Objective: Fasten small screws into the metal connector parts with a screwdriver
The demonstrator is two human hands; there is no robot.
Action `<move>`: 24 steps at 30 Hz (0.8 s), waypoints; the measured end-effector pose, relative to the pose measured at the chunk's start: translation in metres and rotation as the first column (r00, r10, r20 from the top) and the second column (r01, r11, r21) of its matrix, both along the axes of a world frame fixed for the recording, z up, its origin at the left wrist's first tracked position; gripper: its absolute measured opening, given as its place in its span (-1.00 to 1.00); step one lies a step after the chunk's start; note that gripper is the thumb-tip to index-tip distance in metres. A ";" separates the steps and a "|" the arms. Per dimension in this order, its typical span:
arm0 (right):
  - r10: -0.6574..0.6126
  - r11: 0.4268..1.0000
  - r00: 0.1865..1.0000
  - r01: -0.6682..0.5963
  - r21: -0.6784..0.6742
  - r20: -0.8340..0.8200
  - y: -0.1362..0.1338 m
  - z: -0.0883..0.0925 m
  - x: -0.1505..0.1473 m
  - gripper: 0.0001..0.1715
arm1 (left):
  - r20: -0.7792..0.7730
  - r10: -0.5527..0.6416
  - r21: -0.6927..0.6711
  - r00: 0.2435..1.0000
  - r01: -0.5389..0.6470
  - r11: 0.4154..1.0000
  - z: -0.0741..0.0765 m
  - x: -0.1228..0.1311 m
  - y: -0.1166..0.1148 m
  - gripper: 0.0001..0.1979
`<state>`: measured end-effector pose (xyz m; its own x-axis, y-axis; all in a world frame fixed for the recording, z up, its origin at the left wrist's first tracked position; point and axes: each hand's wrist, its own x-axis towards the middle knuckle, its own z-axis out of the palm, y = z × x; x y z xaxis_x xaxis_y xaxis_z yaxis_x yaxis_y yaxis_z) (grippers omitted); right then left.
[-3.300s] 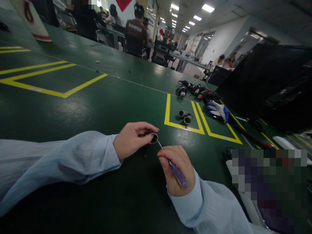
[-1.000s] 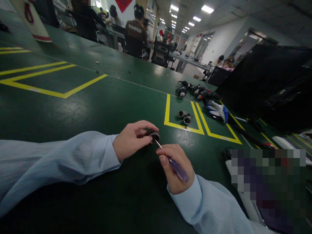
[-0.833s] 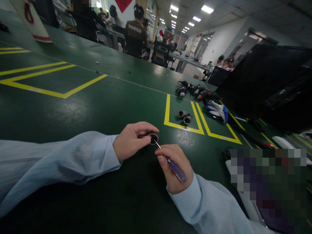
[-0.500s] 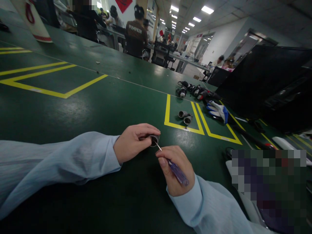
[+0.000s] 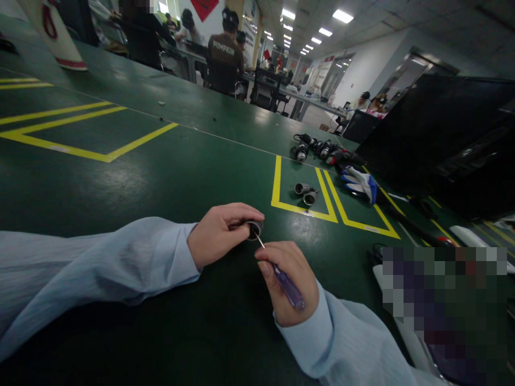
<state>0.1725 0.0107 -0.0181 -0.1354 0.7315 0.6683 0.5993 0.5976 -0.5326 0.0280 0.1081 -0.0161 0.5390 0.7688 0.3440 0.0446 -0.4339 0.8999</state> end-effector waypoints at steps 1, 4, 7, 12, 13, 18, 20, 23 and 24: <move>0.000 1.000 1.000 0.000 0.004 -0.006 0.000 0.000 0.000 -0.86 | 0.004 0.002 -0.009 1.000 -0.002 1.000 0.000 0.000 0.000 -0.74; -0.005 1.000 1.000 0.006 0.015 -0.019 0.000 0.000 0.001 -0.86 | -0.007 0.008 -0.011 1.000 -0.008 1.000 0.001 -0.001 -0.001 -0.75; 0.005 1.000 0.999 -0.005 0.004 -0.033 -0.001 0.001 0.001 -0.86 | -0.020 0.014 0.008 1.000 -0.014 1.000 0.000 -0.002 -0.002 -0.76; 0.069 0.996 0.996 -0.072 -0.053 -0.058 -0.005 0.003 0.003 -0.85 | -0.001 0.104 0.054 0.995 -0.103 0.993 -0.003 -0.005 0.015 -0.77; 0.084 0.994 0.995 -0.088 -0.062 -0.056 -0.005 0.003 0.003 -0.85 | 0.001 0.152 0.081 0.988 -0.151 0.985 -0.004 -0.008 0.023 -0.77; 0.114 0.988 0.992 -0.118 -0.095 -0.053 -0.006 0.000 0.005 -0.86 | -0.085 0.474 0.339 0.876 -0.422 0.841 -0.003 -0.050 0.074 -0.62; 0.127 0.985 0.991 -0.131 -0.113 -0.040 -0.006 -0.001 0.005 -0.87 | -0.217 0.609 0.441 0.763 -0.480 0.759 -0.001 -0.076 0.094 -0.52; 0.143 0.981 0.989 -0.145 -0.132 -0.024 -0.007 -0.001 0.004 -0.88 | -0.369 0.746 0.501 0.554 -0.557 0.662 0.002 -0.113 0.117 -0.39; 0.142 0.980 0.990 -0.144 -0.134 -0.025 -0.007 0.000 0.004 -0.88 | -0.382 0.770 0.508 0.511 -0.580 0.637 0.003 -0.122 0.122 -0.35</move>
<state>0.1763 0.0038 -0.0183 -0.2361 0.7889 0.5673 0.5040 0.5985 -0.6226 -0.0943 0.2301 -0.0130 0.0475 0.8916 0.4503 0.8450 -0.2763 0.4578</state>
